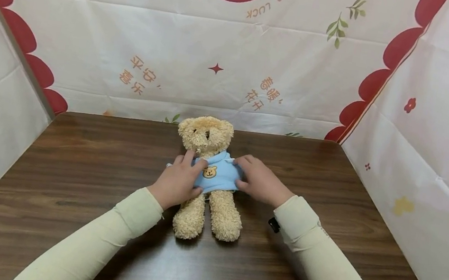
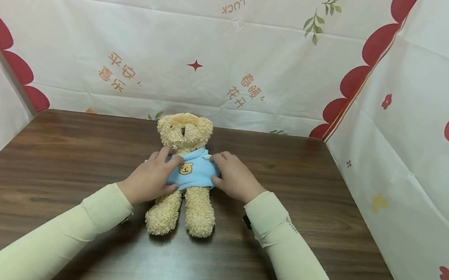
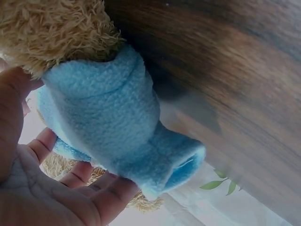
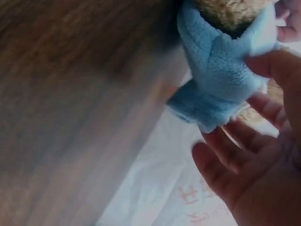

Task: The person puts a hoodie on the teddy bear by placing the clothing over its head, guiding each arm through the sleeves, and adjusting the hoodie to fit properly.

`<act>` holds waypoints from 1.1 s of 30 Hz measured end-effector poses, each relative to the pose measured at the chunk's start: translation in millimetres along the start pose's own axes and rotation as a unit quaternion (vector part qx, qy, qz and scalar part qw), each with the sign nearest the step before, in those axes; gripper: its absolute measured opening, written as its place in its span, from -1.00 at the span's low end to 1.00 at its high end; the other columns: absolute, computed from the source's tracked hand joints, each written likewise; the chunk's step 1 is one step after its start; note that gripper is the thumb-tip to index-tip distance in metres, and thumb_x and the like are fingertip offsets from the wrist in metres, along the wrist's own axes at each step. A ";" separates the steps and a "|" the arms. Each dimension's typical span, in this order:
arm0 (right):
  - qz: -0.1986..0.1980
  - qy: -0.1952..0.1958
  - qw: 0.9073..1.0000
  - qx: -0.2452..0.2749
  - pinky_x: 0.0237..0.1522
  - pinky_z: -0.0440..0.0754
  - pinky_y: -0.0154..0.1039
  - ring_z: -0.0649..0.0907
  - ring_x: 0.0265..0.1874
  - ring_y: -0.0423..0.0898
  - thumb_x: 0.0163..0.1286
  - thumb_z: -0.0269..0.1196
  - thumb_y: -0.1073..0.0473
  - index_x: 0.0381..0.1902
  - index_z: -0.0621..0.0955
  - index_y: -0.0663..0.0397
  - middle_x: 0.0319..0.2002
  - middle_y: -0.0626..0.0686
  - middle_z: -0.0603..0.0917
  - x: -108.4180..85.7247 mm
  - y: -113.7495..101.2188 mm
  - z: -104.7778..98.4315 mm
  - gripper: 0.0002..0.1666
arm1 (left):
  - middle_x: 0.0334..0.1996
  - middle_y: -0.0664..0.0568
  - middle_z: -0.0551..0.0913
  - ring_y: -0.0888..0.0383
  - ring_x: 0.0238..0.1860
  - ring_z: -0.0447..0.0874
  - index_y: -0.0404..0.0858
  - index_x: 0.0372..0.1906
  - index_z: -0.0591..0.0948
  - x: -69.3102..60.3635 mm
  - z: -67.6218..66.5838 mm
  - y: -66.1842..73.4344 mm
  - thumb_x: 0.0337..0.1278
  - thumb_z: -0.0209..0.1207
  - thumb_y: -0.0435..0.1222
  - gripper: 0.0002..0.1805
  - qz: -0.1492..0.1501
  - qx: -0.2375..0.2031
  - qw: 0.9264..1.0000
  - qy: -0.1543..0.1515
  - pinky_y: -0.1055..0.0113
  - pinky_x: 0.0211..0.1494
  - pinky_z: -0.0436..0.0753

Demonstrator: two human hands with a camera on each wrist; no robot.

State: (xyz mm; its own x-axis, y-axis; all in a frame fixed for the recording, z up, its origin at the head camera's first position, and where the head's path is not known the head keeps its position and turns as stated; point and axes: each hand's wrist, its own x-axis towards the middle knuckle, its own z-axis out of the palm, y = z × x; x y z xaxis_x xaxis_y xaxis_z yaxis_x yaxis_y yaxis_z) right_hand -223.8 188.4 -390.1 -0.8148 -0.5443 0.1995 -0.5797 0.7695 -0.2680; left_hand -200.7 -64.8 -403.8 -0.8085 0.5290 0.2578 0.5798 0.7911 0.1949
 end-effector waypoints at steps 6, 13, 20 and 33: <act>-0.046 -0.026 0.995 -0.082 -0.06 0.57 -0.02 0.59 -0.05 0.06 0.33 0.38 0.09 0.23 0.48 0.18 0.07 0.19 0.58 8.2 0.0 12.8 -0.41 | 0.11 -0.28 0.31 -0.27 0.04 0.46 -0.14 0.24 0.43 1.0 1.9 -0.6 0.09 0.42 -0.10 -0.36 -0.001 0.007 1.000 0.000 0.03 -0.32 0.64; -0.076 0.021 0.989 -0.122 -0.32 0.42 -0.05 0.43 -0.43 -0.04 0.40 0.28 0.18 -0.26 0.52 -0.05 -0.36 0.00 0.50 14.1 -0.5 21.4 -0.90 | 0.12 -0.28 0.31 -0.28 0.06 0.45 -0.13 0.26 0.42 1.6 3.2 1.6 0.09 0.42 -0.08 -0.34 0.000 0.004 1.000 -0.004 0.02 -0.30 0.64; -0.097 0.066 0.982 -0.145 -0.42 0.41 -0.13 0.44 -0.50 -0.05 0.35 0.36 0.08 -0.45 0.49 -0.05 -0.47 -0.01 0.51 13.6 0.8 22.9 -0.72 | 0.11 -0.27 0.32 -0.27 0.04 0.46 -0.13 0.24 0.44 2.8 4.6 1.6 0.05 0.44 -0.11 -0.35 0.011 0.015 1.000 0.010 0.03 -0.27 0.65; -0.086 0.019 0.992 -0.095 -0.23 0.54 -0.14 0.55 -0.28 -0.03 0.36 0.30 0.33 -0.16 0.65 0.02 -0.19 0.09 0.58 13.3 -3.6 16.7 -0.86 | 0.14 -0.33 0.33 -0.31 0.07 0.45 -0.15 0.23 0.44 2.9 3.3 -0.3 0.07 0.43 -0.11 -0.36 0.010 0.011 1.000 0.003 0.00 -0.23 0.65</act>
State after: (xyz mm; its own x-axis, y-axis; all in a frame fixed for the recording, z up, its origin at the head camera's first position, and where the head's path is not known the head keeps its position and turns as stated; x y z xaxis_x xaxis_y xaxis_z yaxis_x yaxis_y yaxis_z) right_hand -232.6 172.7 -402.3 -0.7005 -0.6633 0.2633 -0.6957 0.7170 -0.0447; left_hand -203.6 -62.5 -406.2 -0.7962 0.5426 0.2675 0.5932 0.7870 0.1694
